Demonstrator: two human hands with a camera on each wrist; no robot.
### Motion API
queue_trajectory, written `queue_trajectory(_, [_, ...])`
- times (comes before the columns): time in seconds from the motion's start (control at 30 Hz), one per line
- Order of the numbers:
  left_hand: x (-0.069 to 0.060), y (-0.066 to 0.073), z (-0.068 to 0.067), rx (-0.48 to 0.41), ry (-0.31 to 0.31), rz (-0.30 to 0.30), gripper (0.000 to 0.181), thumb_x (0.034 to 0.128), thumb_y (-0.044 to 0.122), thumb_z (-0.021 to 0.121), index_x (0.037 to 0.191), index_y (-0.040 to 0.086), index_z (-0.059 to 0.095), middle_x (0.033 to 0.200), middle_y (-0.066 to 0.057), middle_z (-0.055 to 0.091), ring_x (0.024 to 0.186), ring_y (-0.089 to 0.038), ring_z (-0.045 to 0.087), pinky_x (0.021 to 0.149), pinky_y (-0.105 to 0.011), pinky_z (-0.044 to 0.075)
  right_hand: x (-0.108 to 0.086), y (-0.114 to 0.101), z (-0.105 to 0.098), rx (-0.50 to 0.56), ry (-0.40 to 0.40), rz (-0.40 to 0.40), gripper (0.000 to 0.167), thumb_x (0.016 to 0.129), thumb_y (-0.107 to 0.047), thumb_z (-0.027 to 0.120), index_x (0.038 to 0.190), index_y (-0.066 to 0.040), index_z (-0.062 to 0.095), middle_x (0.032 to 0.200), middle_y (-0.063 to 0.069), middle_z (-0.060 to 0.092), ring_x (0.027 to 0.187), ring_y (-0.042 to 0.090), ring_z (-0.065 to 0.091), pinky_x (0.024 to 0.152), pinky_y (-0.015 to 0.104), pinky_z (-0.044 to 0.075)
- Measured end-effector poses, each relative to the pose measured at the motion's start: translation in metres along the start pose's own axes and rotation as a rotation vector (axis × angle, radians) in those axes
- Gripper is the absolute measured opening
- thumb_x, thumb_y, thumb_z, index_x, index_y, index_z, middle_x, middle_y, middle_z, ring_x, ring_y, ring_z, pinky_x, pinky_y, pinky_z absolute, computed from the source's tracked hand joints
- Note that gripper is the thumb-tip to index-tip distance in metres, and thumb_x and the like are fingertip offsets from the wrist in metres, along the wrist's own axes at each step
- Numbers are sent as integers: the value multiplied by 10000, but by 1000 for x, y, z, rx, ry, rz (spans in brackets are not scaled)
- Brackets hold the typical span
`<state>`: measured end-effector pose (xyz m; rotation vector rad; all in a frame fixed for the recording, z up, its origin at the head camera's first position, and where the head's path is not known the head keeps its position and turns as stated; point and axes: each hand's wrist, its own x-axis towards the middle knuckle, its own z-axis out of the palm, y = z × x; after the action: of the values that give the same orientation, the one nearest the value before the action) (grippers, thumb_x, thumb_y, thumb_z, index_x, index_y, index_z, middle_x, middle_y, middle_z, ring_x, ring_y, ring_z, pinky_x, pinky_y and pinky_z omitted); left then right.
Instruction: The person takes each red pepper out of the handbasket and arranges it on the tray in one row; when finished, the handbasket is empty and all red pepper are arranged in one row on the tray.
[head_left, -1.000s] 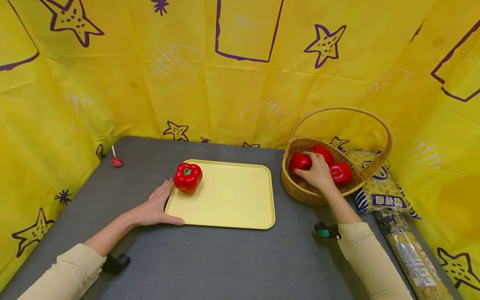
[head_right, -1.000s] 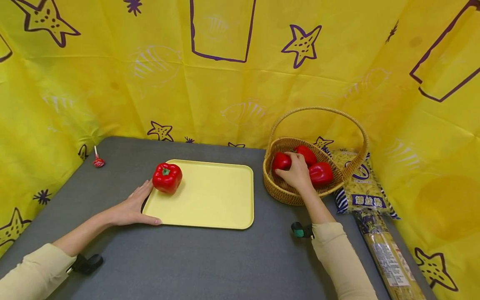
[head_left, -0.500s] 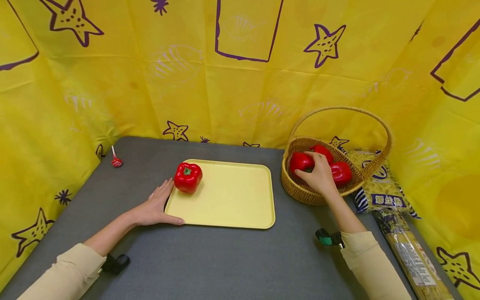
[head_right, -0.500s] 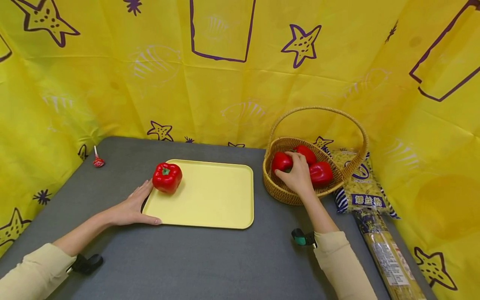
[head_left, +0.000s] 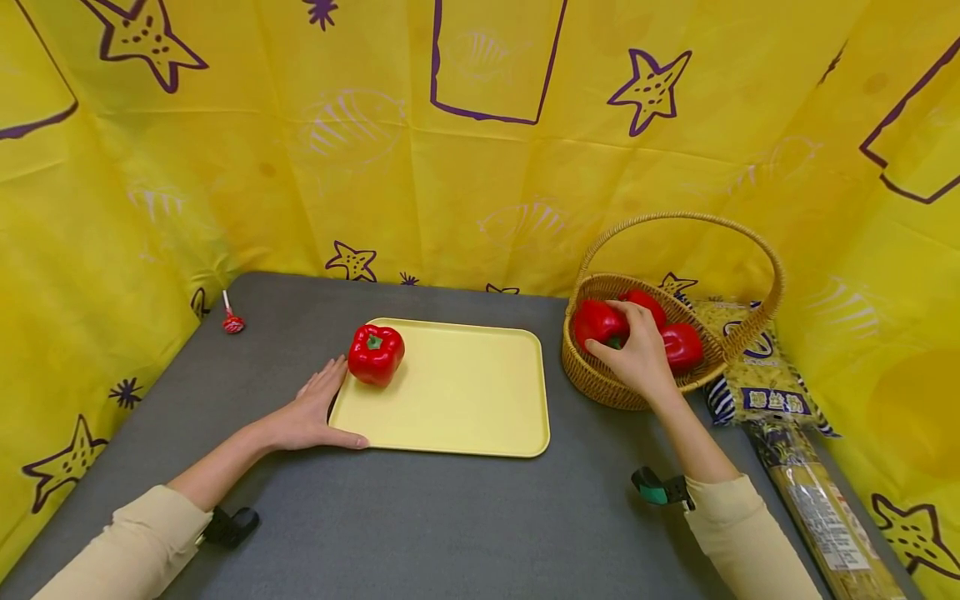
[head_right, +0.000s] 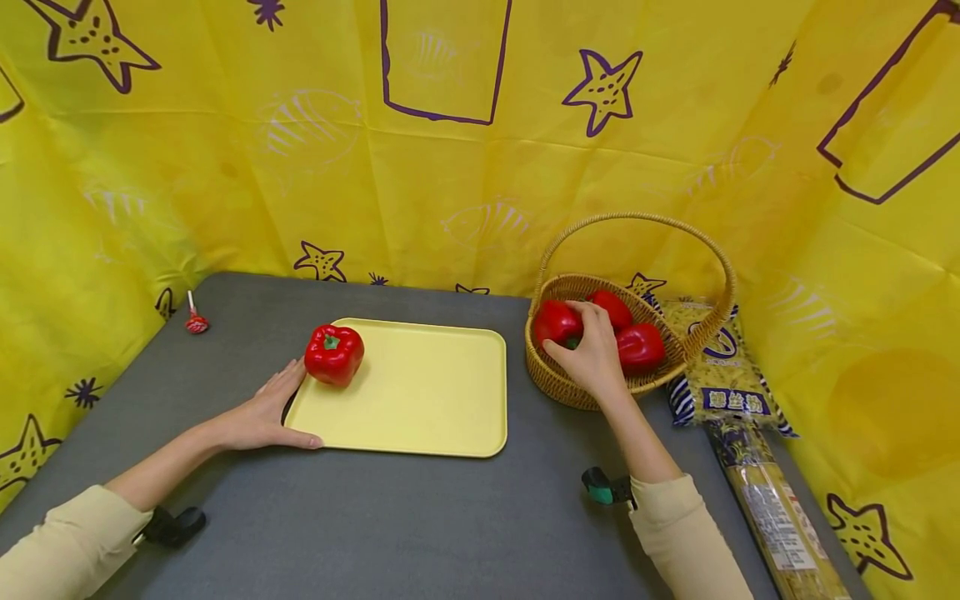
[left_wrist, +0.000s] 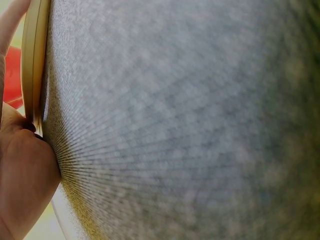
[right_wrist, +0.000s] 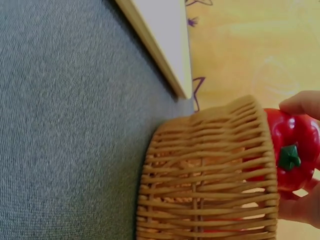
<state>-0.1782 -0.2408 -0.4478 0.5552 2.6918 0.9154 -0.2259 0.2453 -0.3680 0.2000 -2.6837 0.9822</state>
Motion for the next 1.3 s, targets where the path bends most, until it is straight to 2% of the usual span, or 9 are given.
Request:
queue_trajectory(0.23, [0, 0, 0, -4, 3, -2, 1291, 703, 557, 797, 1543, -16, 4, 1596, -252, -16, 1442, -463, -40, 1104, -666, 10, -5, -13, -1, 15, 21, -40, 636, 793, -205, 780, 1344, -51, 501, 1366, 214, 437, 1187, 411, 468, 978, 640, 368])
queue_trajectory(0.63, [-1, 0, 0, 1, -3, -13, 1286, 706, 568, 786, 1538, -33, 12, 1597, -251, -7, 1447, -453, -32, 1111, -656, 13, -8, -32, 8, 53, 5, -100, 644, 762, -189, 807, 1330, -82, 525, 1382, 162, 448, 1193, 373, 488, 975, 607, 402])
queue_trajectory(1.03, [0, 0, 2, 3, 23, 19, 1287, 700, 549, 807, 1539, -33, 24, 1593, -260, 3, 1444, -463, -33, 1109, -655, 20, -12, -47, 25, 101, -65, -140, 647, 757, -194, 815, 1335, -104, 539, 1390, 185, 417, 1220, 382, 463, 969, 599, 420])
queue_trajectory(1.3, [-1, 0, 1, 0, 12, 10, 1286, 702, 552, 801, 1538, -38, 21, 1597, -252, 0, 1448, -452, -36, 1112, -650, 14, -15, -53, 38, 112, -103, -175, 624, 761, -195, 814, 1330, -148, 564, 1380, 162, 430, 1223, 368, 462, 943, 590, 448])
